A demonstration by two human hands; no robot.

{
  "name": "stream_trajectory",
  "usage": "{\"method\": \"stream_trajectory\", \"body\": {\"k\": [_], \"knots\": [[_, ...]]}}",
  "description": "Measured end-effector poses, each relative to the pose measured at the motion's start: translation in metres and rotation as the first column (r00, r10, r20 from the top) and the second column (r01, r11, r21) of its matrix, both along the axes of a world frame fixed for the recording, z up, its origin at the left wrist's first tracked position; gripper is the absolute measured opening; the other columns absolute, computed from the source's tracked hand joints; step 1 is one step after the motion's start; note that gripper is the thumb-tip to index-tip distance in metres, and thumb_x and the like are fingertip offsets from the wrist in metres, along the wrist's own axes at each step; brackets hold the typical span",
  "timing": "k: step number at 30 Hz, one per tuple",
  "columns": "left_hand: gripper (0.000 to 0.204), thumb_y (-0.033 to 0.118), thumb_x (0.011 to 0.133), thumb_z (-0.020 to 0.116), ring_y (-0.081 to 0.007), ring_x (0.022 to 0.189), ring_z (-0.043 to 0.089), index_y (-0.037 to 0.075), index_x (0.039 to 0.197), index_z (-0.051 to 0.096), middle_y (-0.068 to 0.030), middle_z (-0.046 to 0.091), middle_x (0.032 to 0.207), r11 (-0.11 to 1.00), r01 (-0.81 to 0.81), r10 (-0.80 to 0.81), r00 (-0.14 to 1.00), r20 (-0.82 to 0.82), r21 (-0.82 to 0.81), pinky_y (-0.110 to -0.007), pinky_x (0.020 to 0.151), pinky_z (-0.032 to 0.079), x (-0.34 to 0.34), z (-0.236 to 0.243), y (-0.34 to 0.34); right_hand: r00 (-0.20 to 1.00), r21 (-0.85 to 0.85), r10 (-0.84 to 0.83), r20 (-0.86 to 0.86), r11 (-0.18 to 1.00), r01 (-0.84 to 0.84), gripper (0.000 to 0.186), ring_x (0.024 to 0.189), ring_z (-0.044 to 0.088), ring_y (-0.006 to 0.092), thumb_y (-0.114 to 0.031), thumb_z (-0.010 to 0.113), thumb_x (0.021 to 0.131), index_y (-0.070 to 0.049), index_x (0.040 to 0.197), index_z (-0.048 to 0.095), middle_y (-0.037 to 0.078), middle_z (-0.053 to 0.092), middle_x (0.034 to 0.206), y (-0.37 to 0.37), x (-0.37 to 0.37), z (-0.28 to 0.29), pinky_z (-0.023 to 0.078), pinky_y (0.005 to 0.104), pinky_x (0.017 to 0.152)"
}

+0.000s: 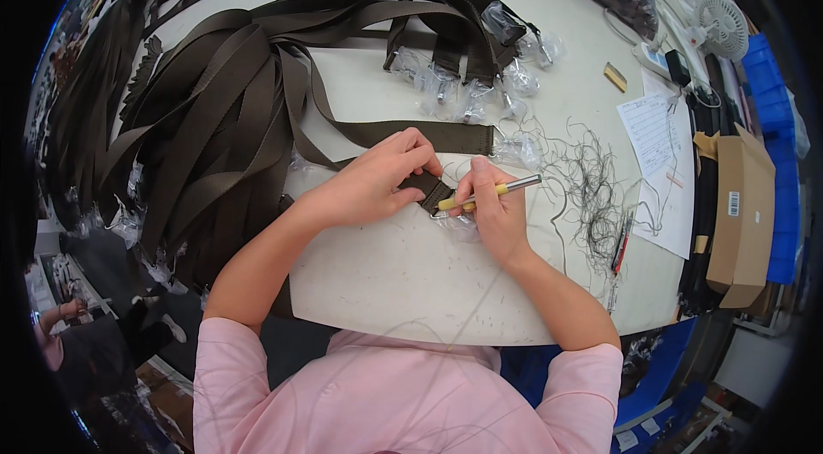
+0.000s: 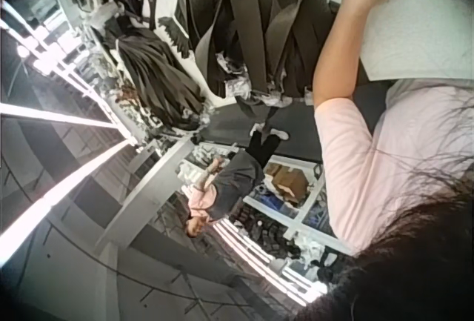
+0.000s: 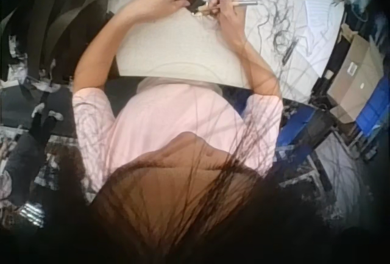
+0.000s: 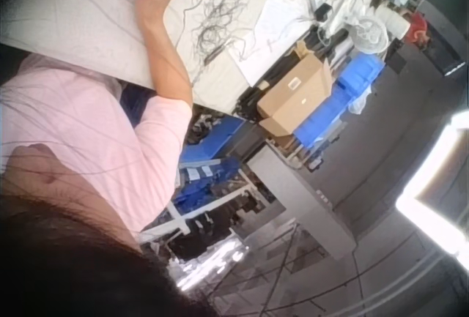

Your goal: The person sits at a workbench and uses a yellow-handled awl to stitch a metal buckle onto the end of a brown fabric strap. They repeatedly pierce the fabric and pull a thread through to secure the hardware. The person handles multiple straps, moving finished ones aside and picking up new ones from a pile on the table.

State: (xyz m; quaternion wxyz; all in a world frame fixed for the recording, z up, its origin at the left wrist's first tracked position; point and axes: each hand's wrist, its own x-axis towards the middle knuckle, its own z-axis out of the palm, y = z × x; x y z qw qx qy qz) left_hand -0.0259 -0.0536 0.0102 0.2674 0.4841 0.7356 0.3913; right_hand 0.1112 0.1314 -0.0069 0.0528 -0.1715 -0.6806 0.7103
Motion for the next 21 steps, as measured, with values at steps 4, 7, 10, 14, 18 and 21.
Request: {"method": "stream_trajectory", "body": {"k": [4, 7, 10, 14, 18, 21], "knots": [[0.032, -0.003, 0.086, 0.072, -0.0276, 0.110, 0.057, 0.004, 0.115, 0.060, -0.0104, 0.053, 0.118, 1.000, 0.008, -0.008, 1.000, 0.002, 0.006, -0.038, 0.085, 0.053, -0.0007, 0.0006, 0.0001, 1.000, -0.006, 0.004, -0.002, 1.000, -0.004, 0.052, 0.060, 0.062, 0.0096, -0.038, 0.044, 0.115, -0.005, 0.078, 0.060, 0.003, 0.061, 0.070, -0.0005, -0.0001, 0.0011, 0.044, 0.0232, 0.054], [0.032, -0.003, 0.086, 0.072, -0.0281, 0.111, 0.057, 0.004, 0.115, 0.060, -0.0105, 0.053, 0.118, 1.000, 0.011, -0.011, 1.000, -0.001, 0.005, -0.038, 0.086, 0.053, -0.0008, 0.0005, 0.0002, 1.000, -0.016, 0.005, 0.000, 1.000, -0.005, 0.052, 0.061, 0.062, 0.0093, -0.037, 0.044, 0.115, -0.005, 0.078, 0.060, 0.003, 0.061, 0.070, -0.0005, -0.0004, -0.0005, 0.044, 0.0232, 0.054], [0.032, -0.003, 0.087, 0.072, -0.0284, 0.112, 0.057, 0.004, 0.115, 0.060, -0.0106, 0.053, 0.118, 1.000, 0.009, -0.009, 1.000, -0.004, 0.000, -0.038, 0.086, 0.053, -0.0008, 0.0000, -0.0001, 1.000, -0.014, 0.003, -0.007, 1.000, -0.003, 0.052, 0.060, 0.062, 0.0094, -0.038, 0.045, 0.115, -0.005, 0.078, 0.060, 0.002, 0.061, 0.070, -0.0016, -0.0008, 0.0011, 0.044, 0.0231, 0.054], [0.032, -0.002, 0.087, 0.072, -0.0284, 0.112, 0.057, 0.004, 0.116, 0.060, -0.0106, 0.053, 0.119, 1.000, 0.010, -0.010, 1.000, -0.002, -0.002, -0.038, 0.087, 0.053, -0.0009, -0.0010, -0.0002, 1.000, -0.001, 0.004, 0.014, 1.000, -0.004, 0.052, 0.060, 0.062, 0.0092, -0.039, 0.045, 0.115, -0.005, 0.078, 0.060, 0.002, 0.061, 0.070, -0.0001, -0.0005, -0.0002, 0.044, 0.0231, 0.054], [0.032, -0.003, 0.087, 0.072, -0.0279, 0.112, 0.057, 0.004, 0.116, 0.060, -0.0105, 0.053, 0.119, 1.000, 0.012, -0.012, 1.000, 0.006, -0.005, -0.038, 0.086, 0.053, -0.0007, 0.0002, 0.0002, 1.000, -0.014, 0.002, 0.015, 1.000, -0.002, 0.052, 0.060, 0.062, 0.0091, -0.039, 0.045, 0.115, -0.005, 0.078, 0.060, 0.002, 0.061, 0.070, 0.0007, -0.0002, -0.0025, 0.044, 0.0230, 0.054], [0.032, -0.003, 0.087, 0.072, -0.0274, 0.111, 0.057, 0.004, 0.116, 0.060, -0.0104, 0.053, 0.119, 1.000, 0.013, -0.013, 1.000, 0.012, -0.004, -0.037, 0.085, 0.053, -0.0012, -0.0008, -0.0001, 1.000, -0.020, 0.008, 0.007, 1.000, -0.008, 0.052, 0.060, 0.062, 0.0093, -0.038, 0.044, 0.115, -0.005, 0.078, 0.060, 0.002, 0.061, 0.070, -0.0004, -0.0006, -0.0017, 0.044, 0.0230, 0.055]]}}
